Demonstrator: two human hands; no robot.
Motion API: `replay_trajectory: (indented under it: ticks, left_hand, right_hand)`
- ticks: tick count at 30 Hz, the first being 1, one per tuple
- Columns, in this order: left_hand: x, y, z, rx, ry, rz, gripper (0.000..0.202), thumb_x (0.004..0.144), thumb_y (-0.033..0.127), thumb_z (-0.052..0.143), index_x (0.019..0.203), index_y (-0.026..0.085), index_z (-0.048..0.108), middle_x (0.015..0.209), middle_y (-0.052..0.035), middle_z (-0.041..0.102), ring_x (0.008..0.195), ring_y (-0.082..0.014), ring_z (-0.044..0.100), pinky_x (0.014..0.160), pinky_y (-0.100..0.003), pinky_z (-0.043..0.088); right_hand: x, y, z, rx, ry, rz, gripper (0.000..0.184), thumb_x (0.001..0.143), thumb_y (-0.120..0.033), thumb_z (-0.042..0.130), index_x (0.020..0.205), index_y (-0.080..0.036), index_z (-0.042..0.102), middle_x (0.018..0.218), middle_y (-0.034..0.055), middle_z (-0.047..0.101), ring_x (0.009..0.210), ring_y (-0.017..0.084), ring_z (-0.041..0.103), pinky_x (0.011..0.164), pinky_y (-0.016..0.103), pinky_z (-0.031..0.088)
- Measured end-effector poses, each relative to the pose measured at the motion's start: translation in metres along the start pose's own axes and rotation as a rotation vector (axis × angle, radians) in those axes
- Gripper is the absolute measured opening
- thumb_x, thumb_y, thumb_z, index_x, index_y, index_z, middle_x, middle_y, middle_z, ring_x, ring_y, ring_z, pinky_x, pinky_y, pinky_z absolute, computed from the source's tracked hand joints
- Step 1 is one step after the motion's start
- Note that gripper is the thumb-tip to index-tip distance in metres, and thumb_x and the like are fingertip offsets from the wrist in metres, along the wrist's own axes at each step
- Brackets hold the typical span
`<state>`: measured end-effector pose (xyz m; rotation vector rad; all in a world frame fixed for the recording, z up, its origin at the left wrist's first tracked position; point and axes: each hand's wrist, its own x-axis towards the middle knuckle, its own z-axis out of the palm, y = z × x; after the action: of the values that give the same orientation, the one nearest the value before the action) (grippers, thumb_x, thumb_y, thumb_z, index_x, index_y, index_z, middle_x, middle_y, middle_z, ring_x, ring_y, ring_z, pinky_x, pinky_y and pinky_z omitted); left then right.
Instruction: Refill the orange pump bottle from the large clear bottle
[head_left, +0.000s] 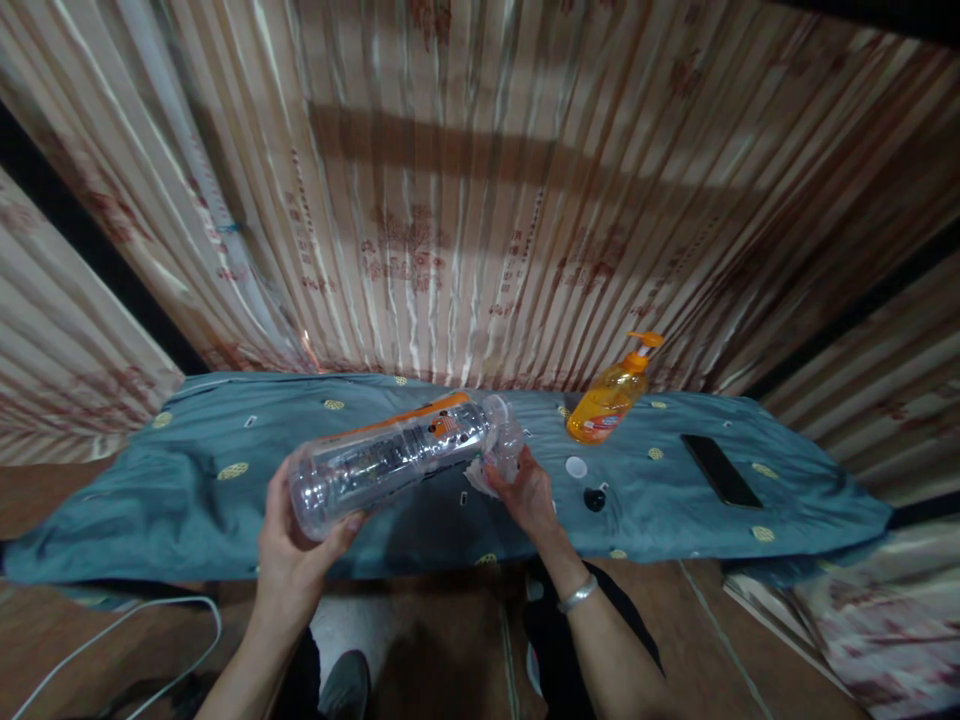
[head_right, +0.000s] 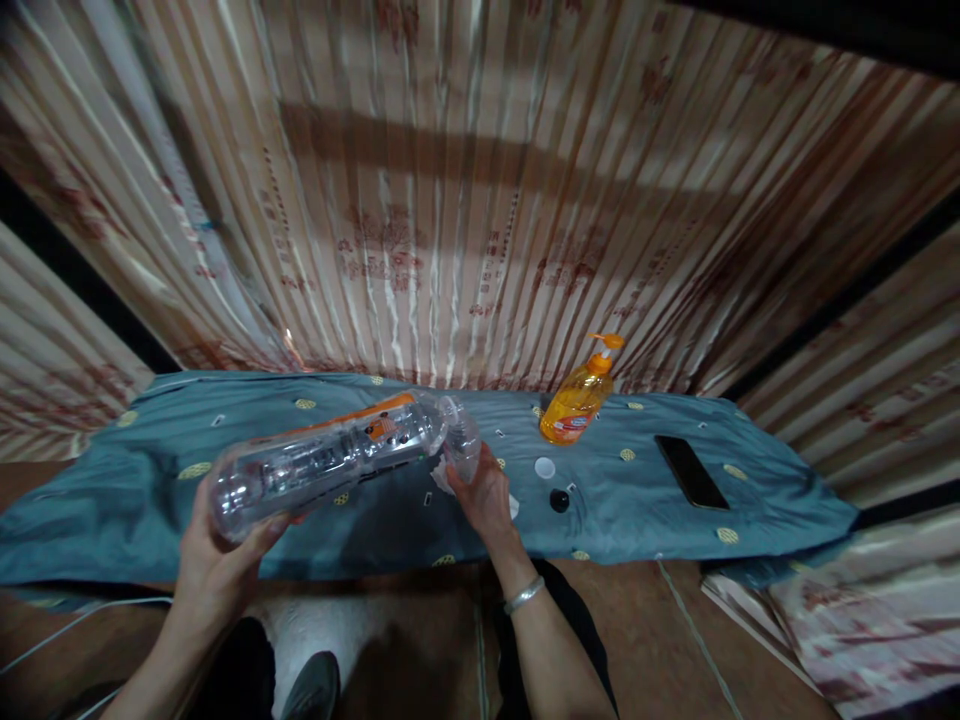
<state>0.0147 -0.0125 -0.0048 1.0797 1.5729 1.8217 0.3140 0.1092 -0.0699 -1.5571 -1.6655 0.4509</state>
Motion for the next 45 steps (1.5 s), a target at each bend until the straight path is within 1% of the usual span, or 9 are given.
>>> replay_trajectory:
  ticks: [5, 11, 19, 21, 25, 29, 35, 41, 45]
  left_hand:
    - [0.001, -0.001, -0.002, 0.014, -0.025, 0.012, 0.106, 0.064, 0.057, 0.107, 0.155, 0.026, 0.064, 0.161, -0.0174, 0.071, 0.149, -0.0474, 0.068, 0.131, -0.068, 0.051]
    - [0.001, -0.001, -0.003, 0.005, -0.04, 0.004, 0.104, 0.065, 0.056, 0.107, 0.156, 0.028, 0.064, 0.163, -0.017, 0.07, 0.151, -0.0476, 0.067, 0.132, -0.068, 0.05]
    - [0.0, -0.003, -0.002, -0.015, -0.025, -0.008, 0.105, 0.064, 0.057, 0.107, 0.156, 0.031, 0.064, 0.163, -0.0157, 0.069, 0.153, -0.0493, 0.065, 0.135, -0.072, 0.045]
    - [0.0, -0.003, -0.003, -0.004, -0.028, -0.001, 0.104, 0.064, 0.057, 0.107, 0.156, 0.031, 0.065, 0.162, -0.0159, 0.071, 0.15, -0.0492, 0.067, 0.132, -0.072, 0.048]
    - [0.001, -0.002, -0.004, 0.016, -0.033, 0.004, 0.103, 0.064, 0.057, 0.108, 0.154, 0.031, 0.066, 0.158, -0.0154, 0.073, 0.145, -0.0478, 0.071, 0.127, -0.067, 0.056]
    - [0.002, -0.001, -0.003, 0.007, -0.027, 0.001, 0.104, 0.063, 0.057, 0.107, 0.154, 0.03, 0.066, 0.16, -0.0147, 0.072, 0.148, -0.0475, 0.069, 0.129, -0.064, 0.055]
    - [0.002, 0.003, -0.001, 0.021, -0.033, -0.006, 0.104, 0.064, 0.056, 0.107, 0.155, 0.029, 0.065, 0.153, -0.0138, 0.076, 0.141, -0.0457, 0.073, 0.124, -0.064, 0.059]
    - [0.002, 0.002, -0.001, -0.009, -0.022, -0.018, 0.105, 0.062, 0.059, 0.107, 0.154, 0.029, 0.064, 0.155, -0.0139, 0.073, 0.144, -0.0468, 0.068, 0.132, -0.07, 0.047]
    - [0.001, 0.007, 0.004, -0.022, -0.008, -0.045, 0.106, 0.058, 0.059, 0.108, 0.15, 0.029, 0.065, 0.156, -0.0142, 0.072, 0.147, -0.0483, 0.065, 0.134, -0.072, 0.043]
  right_hand:
    - [0.0, 0.002, 0.0, -0.002, -0.006, -0.013, 0.037, 0.092, -0.027, 0.085, 0.127, -0.023, 0.072, 0.109, 0.0154, 0.089, 0.104, 0.038, 0.089, 0.094, 0.052, 0.073]
    - [-0.001, 0.002, 0.0, -0.005, 0.002, -0.026, 0.038, 0.091, -0.027, 0.085, 0.128, -0.024, 0.073, 0.11, 0.0151, 0.089, 0.103, 0.038, 0.089, 0.093, 0.052, 0.073]
    - [0.0, -0.003, -0.001, -0.004, -0.001, -0.009, 0.039, 0.09, -0.025, 0.085, 0.127, -0.021, 0.074, 0.11, 0.0139, 0.089, 0.104, 0.038, 0.088, 0.093, 0.051, 0.073]
    - [0.0, -0.003, -0.001, -0.003, -0.003, -0.008, 0.04, 0.09, -0.025, 0.085, 0.128, -0.022, 0.074, 0.112, 0.0142, 0.089, 0.106, 0.038, 0.088, 0.094, 0.052, 0.073]
    - [-0.001, -0.004, -0.003, 0.0, -0.008, -0.007, 0.04, 0.091, -0.025, 0.085, 0.129, -0.024, 0.074, 0.111, 0.0122, 0.089, 0.106, 0.037, 0.088, 0.093, 0.05, 0.074]
    - [0.0, -0.004, -0.003, 0.003, -0.012, -0.011, 0.04, 0.091, -0.026, 0.085, 0.13, -0.024, 0.074, 0.112, 0.0124, 0.088, 0.108, 0.036, 0.087, 0.096, 0.049, 0.073]
    - [0.0, -0.001, -0.002, 0.007, -0.01, -0.021, 0.041, 0.093, -0.03, 0.084, 0.132, -0.023, 0.074, 0.112, 0.0145, 0.089, 0.105, 0.037, 0.088, 0.094, 0.051, 0.074]
    - [0.0, 0.001, -0.002, 0.015, -0.002, -0.047, 0.042, 0.092, -0.029, 0.084, 0.133, -0.023, 0.074, 0.113, 0.0149, 0.09, 0.106, 0.037, 0.088, 0.095, 0.052, 0.074]
    - [0.0, -0.001, -0.002, -0.015, -0.007, -0.006, 0.042, 0.091, -0.03, 0.085, 0.132, -0.023, 0.074, 0.115, 0.0167, 0.09, 0.105, 0.039, 0.088, 0.094, 0.056, 0.074]
